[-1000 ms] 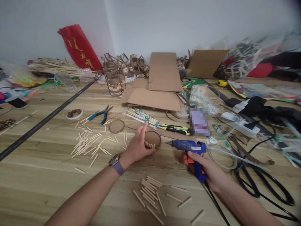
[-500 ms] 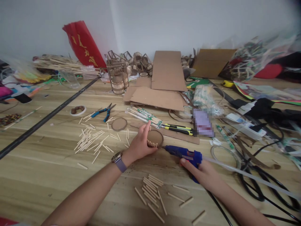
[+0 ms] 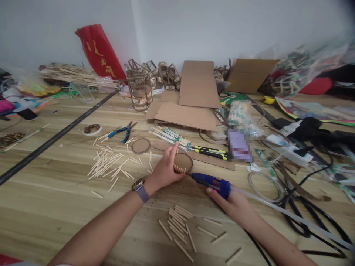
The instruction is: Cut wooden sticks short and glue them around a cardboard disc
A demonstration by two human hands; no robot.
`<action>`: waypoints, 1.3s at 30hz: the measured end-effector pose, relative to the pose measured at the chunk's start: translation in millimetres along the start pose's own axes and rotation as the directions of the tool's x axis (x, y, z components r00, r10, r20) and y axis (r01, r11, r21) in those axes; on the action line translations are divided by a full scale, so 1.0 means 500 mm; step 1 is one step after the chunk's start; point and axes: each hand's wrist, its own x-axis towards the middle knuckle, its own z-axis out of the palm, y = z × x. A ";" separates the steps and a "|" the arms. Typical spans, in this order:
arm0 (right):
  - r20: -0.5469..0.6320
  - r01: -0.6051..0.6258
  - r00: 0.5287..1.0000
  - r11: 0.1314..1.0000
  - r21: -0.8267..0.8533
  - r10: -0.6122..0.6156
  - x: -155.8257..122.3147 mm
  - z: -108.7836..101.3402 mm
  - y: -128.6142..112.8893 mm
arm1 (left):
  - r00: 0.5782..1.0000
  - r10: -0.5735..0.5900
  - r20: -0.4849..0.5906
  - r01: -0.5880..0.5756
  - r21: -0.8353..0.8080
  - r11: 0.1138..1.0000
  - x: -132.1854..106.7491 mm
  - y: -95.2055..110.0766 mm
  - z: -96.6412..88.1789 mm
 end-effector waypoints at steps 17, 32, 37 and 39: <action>-0.011 0.074 0.997 0.995 -0.066 -0.075 0.003 0.015 0.012 | 1.000 0.011 -0.004 -0.011 -0.002 1.000 0.001 0.000 0.000; -0.068 0.132 0.988 0.986 -0.103 -0.140 0.003 0.016 0.007 | 1.000 0.015 -0.013 -0.015 -0.008 1.000 0.003 0.000 0.000; -0.075 0.130 0.988 0.985 -0.111 -0.138 0.003 0.019 0.011 | 1.000 0.011 -0.011 -0.011 0.000 1.000 0.002 -0.001 -0.001; -0.077 0.125 0.988 0.987 -0.106 -0.133 0.003 0.020 0.014 | 1.000 0.005 -0.007 -0.005 0.000 1.000 0.002 0.001 -0.001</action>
